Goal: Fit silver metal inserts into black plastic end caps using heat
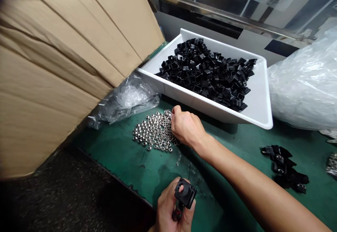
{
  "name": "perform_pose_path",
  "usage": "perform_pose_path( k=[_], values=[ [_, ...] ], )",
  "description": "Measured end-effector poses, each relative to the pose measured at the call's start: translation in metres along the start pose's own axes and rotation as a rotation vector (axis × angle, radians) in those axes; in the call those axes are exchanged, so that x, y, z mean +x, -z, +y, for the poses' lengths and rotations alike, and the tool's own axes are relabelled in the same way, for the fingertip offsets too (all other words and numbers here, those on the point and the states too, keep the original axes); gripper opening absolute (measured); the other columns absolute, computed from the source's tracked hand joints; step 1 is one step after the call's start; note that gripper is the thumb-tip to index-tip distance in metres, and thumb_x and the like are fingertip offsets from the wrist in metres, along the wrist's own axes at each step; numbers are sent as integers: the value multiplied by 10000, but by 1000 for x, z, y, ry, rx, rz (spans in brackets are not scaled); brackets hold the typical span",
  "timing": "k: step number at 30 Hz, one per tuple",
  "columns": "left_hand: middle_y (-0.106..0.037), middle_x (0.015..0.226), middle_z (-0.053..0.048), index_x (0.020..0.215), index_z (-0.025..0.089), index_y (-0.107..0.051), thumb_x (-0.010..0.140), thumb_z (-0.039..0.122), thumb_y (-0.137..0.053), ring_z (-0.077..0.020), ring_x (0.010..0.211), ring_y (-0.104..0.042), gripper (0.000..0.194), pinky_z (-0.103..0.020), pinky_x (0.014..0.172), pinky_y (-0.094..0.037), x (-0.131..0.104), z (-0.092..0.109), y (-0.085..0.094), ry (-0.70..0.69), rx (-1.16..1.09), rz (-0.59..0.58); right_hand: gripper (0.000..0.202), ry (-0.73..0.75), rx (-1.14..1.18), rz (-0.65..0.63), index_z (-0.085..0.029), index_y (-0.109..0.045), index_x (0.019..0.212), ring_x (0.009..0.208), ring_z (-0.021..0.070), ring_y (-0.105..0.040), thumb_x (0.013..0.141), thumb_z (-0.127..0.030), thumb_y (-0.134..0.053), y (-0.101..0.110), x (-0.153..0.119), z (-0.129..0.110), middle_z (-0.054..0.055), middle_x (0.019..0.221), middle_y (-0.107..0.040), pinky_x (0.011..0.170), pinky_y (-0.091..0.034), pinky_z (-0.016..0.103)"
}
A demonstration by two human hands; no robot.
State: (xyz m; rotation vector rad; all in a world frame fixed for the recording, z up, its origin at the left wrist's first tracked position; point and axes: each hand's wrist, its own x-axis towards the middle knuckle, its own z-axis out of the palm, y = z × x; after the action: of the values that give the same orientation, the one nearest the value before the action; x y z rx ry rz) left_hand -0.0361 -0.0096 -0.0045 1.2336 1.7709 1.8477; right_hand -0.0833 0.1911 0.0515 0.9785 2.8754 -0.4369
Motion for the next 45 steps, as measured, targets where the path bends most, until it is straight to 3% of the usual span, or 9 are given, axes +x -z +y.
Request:
perform_pose_path(
  k=[10, 17, 27, 31, 36, 41, 43, 45],
  values=[
    [-671, 820, -53, 1061, 194, -595, 918, 206, -554, -180, 736, -689, 149, -275, 706, -568, -5, -3, 3, -14, 29, -47, 307, 17, -10, 25, -193, -496, 1229, 805, 313, -737, 1086, -346, -272, -7, -3, -1, 131, 945, -778, 655, -398, 338],
    [-678, 821, -57, 1049, 179, -617, 910, 156, -526, -174, 717, -684, 167, -267, 678, -556, -6, -5, 7, -16, 49, -88, 308, 1, 9, 58, -197, -518, 1220, 797, 304, -739, 1082, -361, -297, -1, -10, -1, 128, 927, -776, 685, -431, 335],
    [-684, 833, -43, 1055, 185, -624, 944, 150, -525, -156, 742, -689, 153, -250, 721, -563, -8, -5, 3, -65, 101, -95, 293, 6, 200, 224, -232, -564, 1197, 715, 242, -690, 1071, -387, -348, 11, -37, 13, 47, 799, -731, 669, -377, 309],
    [-698, 856, -52, 1076, 181, -633, 955, 167, -523, -165, 768, -704, 164, -261, 751, -574, -10, -7, 3, -81, 135, -108, 264, -50, 317, 285, -238, -560, 1175, 635, 184, -621, 1079, -392, -367, 14, -75, 38, -9, 713, -655, 662, -384, 287],
    [-708, 859, -66, 1060, 168, -653, 984, 223, -531, -172, 769, -710, 155, -255, 743, -578, -10, -8, 2, -68, 148, -112, 216, -174, 434, 327, -249, -543, 1100, 513, 160, -493, 1087, -395, -384, 1, -152, 71, -58, 590, -503, 572, -359, 278],
    [-668, 790, -50, 966, 169, -662, 1005, 336, -540, -152, 701, -655, 211, -229, 681, -545, -15, -8, -2, 5, 185, -85, 213, -350, 575, 284, -298, -563, 1089, 490, 182, -478, 1059, -460, -428, -37, -236, 94, -52, 584, -518, 525, -375, 280],
    [-633, 743, -29, 901, 179, -650, 1004, 381, -543, -138, 663, -614, 251, -217, 652, -516, -3, -2, -4, 30, 205, -114, 255, -407, 627, 320, -295, -566, 1104, 478, 178, -533, 1051, -497, -420, -56, -264, 103, -48, 594, -565, 495, -397, 263],
    [-600, 720, -16, 859, 184, -638, 1001, 408, -545, -129, 649, -572, 281, -213, 632, -485, 26, 11, -9, 32, 197, -185, 301, -436, 691, 360, -285, -576, 1109, 466, 168, -592, 1039, -531, -417, -74, -286, 111, -37, 629, -632, 454, -421, 240]
  ],
)
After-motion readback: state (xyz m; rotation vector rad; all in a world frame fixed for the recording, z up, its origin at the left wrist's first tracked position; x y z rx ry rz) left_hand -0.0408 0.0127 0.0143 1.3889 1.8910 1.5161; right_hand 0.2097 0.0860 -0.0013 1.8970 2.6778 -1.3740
